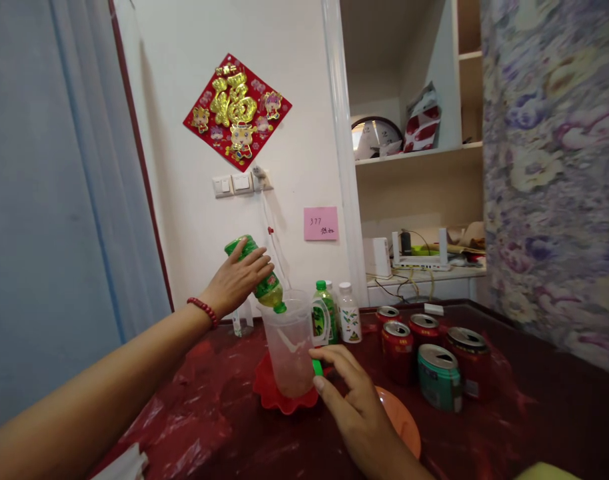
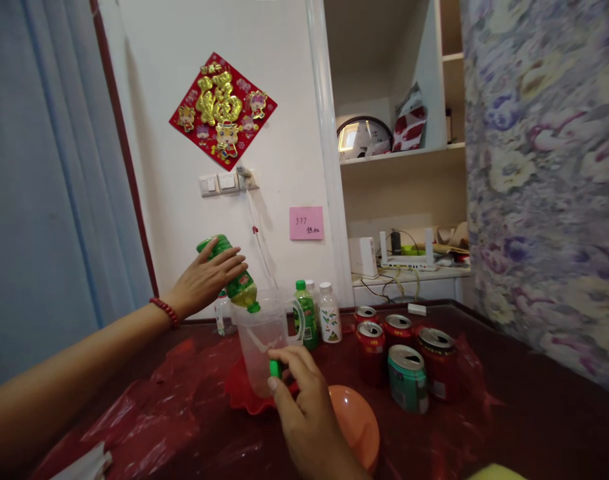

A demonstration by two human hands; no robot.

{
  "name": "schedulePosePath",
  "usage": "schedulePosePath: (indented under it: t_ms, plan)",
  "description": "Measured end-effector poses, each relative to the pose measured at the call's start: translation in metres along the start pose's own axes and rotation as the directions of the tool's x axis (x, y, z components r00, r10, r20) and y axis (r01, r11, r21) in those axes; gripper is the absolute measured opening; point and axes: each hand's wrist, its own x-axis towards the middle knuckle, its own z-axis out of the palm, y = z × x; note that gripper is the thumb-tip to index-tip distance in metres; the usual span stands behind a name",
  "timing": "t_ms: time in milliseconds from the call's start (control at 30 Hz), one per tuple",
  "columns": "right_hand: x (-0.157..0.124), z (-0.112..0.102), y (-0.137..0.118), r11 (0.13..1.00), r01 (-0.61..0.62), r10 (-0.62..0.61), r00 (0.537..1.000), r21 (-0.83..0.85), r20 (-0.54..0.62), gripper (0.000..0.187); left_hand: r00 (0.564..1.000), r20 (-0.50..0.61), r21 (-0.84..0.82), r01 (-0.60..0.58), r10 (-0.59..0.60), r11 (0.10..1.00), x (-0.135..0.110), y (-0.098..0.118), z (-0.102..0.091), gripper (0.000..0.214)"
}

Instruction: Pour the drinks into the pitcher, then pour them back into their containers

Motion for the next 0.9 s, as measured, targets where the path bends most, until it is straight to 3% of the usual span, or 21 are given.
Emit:
schedulePosePath:
  t_ms: [900]
  plan:
    - [0.004, -0.002, 0.001, 0.998, 0.049, -0.049, 0.999, 0.031, 0.004, 0.028, 0.998, -0.029, -0.03, -0.05, 0.05, 0.998, 0.019, -0.005, -0.017, 0.036]
